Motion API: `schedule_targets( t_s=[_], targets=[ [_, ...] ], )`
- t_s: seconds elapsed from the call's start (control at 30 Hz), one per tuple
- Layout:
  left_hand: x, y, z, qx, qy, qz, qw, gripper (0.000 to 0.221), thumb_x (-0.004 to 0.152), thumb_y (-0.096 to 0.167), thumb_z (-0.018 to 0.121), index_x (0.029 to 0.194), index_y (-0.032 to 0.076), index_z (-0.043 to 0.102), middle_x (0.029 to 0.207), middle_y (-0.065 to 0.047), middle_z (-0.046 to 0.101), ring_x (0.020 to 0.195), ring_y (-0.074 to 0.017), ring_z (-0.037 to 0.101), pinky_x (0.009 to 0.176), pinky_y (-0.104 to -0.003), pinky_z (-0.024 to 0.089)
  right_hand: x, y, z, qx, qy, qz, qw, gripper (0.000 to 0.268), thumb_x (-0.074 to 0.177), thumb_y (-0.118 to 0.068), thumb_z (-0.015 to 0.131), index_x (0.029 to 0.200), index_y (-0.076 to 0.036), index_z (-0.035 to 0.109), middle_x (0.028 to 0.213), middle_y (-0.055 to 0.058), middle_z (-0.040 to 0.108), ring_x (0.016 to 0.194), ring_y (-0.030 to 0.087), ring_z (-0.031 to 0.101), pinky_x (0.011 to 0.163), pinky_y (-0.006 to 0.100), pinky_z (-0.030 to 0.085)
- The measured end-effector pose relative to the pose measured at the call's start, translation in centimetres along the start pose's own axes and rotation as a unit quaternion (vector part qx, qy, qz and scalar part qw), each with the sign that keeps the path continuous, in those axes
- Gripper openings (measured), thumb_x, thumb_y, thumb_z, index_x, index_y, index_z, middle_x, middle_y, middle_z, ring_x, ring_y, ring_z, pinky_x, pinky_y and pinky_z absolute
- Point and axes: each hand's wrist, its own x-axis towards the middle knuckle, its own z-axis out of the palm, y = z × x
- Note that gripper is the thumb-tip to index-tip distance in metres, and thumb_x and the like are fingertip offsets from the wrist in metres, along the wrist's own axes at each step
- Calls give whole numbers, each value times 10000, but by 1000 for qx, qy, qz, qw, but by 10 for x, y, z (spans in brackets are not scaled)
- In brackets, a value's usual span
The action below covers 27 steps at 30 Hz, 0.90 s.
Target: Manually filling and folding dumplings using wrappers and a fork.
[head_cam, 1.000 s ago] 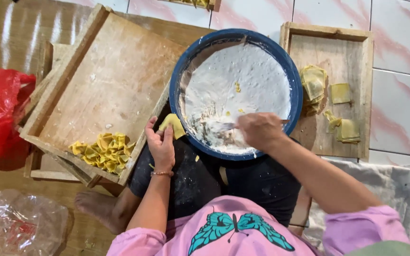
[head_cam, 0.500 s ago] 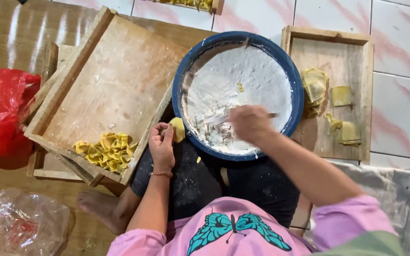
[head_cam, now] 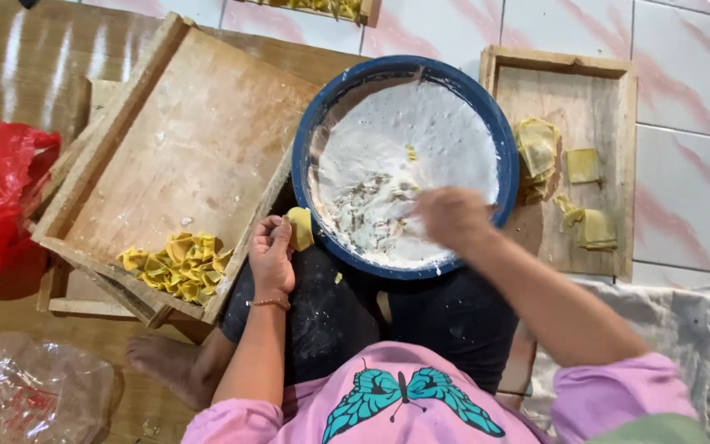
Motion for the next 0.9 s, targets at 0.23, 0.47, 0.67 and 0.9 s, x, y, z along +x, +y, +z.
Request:
schedule_targets(
  t_s=[0.23, 0.47, 0.67, 0.9],
  targets=[
    [-14, 39, 16, -28, 5, 0, 1000, 177, 1009, 145, 674, 1130, 136, 545, 737, -20, 680, 626, -85, 632, 580, -170, 503, 57, 72, 96, -91, -48, 82, 991, 208, 948, -412, 569, 975, -309, 747, 936, -15, 762, 913, 255, 766, 755, 428, 592],
    [4, 13, -2, -61, -4, -34, 998, 111, 1007, 124, 672, 1008, 124, 560, 765, -46, 722, 651, -144, 710, 612, -214, 579, -1, 46, 72, 106, 98, -43, 989, 167, 941, -230, 591, 954, -150, 737, 803, 34, 712, 805, 236, 755, 734, 291, 545],
    [-9, 34, 10, -64, -15, -16, 998, 172, 1022, 100, 627, 1162, 119, 529, 855, -69, 721, 801, -180, 732, 695, -279, 608, 54, -44, 81, -72, -118, -22, 990, 256, 984, -336, 491, 931, -205, 705, 926, 59, 767, 962, 284, 753, 795, 462, 562],
    [-15, 45, 15, -55, -25, -27, 998, 103, 1013, 101, 650, 1074, 92, 567, 852, -97, 727, 812, -201, 743, 726, -302, 623, 62, 11, 60, 19, -27, 155, 987, 544, 986, -606, 386, 1016, -216, 765, 991, 53, 773, 1054, 271, 729, 795, 440, 555]
  ],
)
